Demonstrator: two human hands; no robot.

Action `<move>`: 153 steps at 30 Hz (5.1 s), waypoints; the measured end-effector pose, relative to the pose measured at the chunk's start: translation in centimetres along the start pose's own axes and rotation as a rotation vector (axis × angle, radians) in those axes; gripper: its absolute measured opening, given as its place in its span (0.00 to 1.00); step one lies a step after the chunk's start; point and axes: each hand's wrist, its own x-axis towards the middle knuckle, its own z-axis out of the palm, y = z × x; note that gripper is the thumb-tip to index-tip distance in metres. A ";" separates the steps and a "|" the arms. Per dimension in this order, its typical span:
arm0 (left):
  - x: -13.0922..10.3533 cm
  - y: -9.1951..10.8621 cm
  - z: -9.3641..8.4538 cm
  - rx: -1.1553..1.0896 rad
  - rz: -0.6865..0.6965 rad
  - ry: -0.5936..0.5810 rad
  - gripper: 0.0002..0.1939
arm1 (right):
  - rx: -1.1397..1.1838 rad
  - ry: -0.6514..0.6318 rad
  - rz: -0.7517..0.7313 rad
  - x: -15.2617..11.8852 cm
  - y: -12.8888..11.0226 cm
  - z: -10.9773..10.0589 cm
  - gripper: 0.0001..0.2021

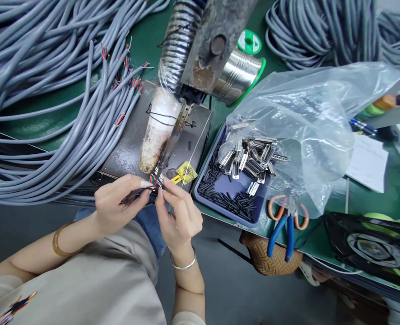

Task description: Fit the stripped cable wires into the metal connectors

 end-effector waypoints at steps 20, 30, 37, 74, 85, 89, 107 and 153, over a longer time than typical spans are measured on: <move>0.9 0.4 -0.7 -0.277 -0.405 -0.079 0.02 | -0.002 0.034 0.009 0.5 -0.5 -0.1 0.11; 0.5 0.3 -0.6 -0.307 -0.528 -0.112 0.04 | 0.036 -0.011 0.068 0.7 -0.5 -0.1 0.08; 0.6 0.4 -0.6 -0.314 -0.504 -0.087 0.03 | 0.013 -0.007 0.022 0.7 -0.6 -0.2 0.11; 1.4 0.8 -1.1 -0.318 -0.514 -0.139 0.03 | 0.007 -0.041 0.014 1.1 -0.4 -0.4 0.10; 1.8 0.9 -1.2 -0.364 -0.576 -0.149 0.02 | -0.001 -0.016 -0.008 1.2 -0.6 -0.6 0.10; 2.1 1.1 -1.3 -0.393 -0.632 -0.146 0.03 | -0.004 -0.022 -0.035 1.2 -0.4 -0.5 0.10; 2.0 1.1 -1.3 -0.437 -0.702 -0.159 0.05 | 0.022 -0.044 -0.010 1.0 -0.2 -0.5 0.10; 1.5 1.2 -1.0 -0.327 -0.575 -0.131 0.03 | -0.075 -0.075 -0.087 1.3 -0.8 -0.9 0.10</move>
